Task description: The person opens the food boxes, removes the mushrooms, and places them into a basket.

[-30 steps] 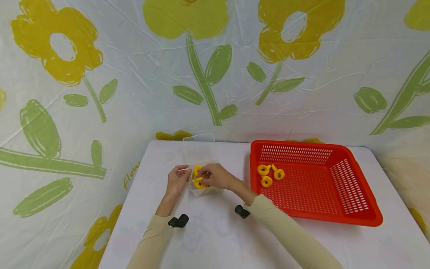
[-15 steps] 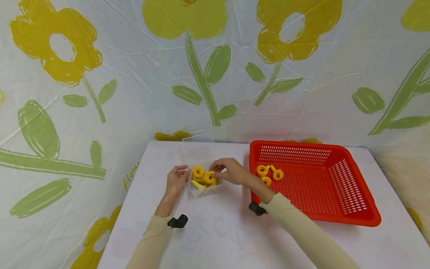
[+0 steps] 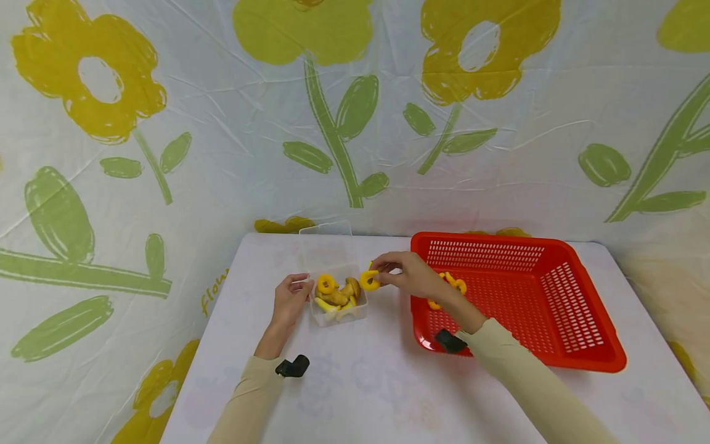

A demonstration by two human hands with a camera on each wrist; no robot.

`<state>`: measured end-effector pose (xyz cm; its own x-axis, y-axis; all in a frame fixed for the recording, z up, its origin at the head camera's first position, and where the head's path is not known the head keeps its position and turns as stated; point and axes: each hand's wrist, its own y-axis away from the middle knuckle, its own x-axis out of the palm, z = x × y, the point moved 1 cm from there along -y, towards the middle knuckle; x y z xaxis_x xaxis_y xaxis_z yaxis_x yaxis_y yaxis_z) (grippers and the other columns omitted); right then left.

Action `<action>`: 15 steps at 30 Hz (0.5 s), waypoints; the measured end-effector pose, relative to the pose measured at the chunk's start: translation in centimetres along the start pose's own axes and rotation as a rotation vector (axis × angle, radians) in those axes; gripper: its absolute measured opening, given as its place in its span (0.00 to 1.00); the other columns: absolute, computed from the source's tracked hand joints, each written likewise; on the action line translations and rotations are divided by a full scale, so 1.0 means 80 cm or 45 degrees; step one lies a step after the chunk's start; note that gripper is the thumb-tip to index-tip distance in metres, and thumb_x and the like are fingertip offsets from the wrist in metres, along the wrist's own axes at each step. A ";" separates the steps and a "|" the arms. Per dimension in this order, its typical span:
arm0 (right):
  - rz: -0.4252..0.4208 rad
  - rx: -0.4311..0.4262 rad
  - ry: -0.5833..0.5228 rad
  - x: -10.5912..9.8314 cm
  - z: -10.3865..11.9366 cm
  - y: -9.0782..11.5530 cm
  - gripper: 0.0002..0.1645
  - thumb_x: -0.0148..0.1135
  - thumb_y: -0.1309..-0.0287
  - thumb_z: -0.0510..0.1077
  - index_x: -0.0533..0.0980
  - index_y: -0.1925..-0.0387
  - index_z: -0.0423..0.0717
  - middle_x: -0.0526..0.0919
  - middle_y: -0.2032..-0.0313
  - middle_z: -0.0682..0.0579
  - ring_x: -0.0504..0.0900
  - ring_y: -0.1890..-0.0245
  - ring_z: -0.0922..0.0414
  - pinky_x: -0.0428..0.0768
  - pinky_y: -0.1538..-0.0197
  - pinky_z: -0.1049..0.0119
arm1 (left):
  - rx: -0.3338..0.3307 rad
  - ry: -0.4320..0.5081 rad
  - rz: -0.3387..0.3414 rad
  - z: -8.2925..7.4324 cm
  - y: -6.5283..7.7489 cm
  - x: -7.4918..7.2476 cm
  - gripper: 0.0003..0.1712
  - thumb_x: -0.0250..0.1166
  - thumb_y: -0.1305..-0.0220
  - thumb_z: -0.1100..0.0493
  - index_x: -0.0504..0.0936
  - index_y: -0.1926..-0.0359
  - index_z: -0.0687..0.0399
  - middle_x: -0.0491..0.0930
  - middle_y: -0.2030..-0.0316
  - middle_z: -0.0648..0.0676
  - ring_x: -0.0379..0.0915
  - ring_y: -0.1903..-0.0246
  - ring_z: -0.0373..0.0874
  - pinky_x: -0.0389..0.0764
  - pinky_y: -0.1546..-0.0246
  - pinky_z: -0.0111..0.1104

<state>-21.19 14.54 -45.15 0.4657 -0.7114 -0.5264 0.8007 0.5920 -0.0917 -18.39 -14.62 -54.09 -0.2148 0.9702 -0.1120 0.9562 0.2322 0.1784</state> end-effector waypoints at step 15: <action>-0.127 0.181 -0.040 -0.066 -0.022 0.050 0.16 0.67 0.31 0.42 0.81 0.46 0.40 0.85 0.54 0.45 0.82 0.52 0.48 0.82 0.50 0.70 | -0.010 -0.026 0.006 0.000 0.005 0.001 0.21 0.67 0.29 0.62 0.78 0.41 0.70 0.80 0.60 0.61 0.71 0.73 0.40 0.79 0.70 0.25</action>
<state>-21.16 21.34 -44.23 0.3911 -0.7769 -0.4934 0.8877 0.4600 -0.0206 -18.04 -14.41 -54.01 -0.2059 0.9698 -0.1309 0.9557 0.2281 0.1863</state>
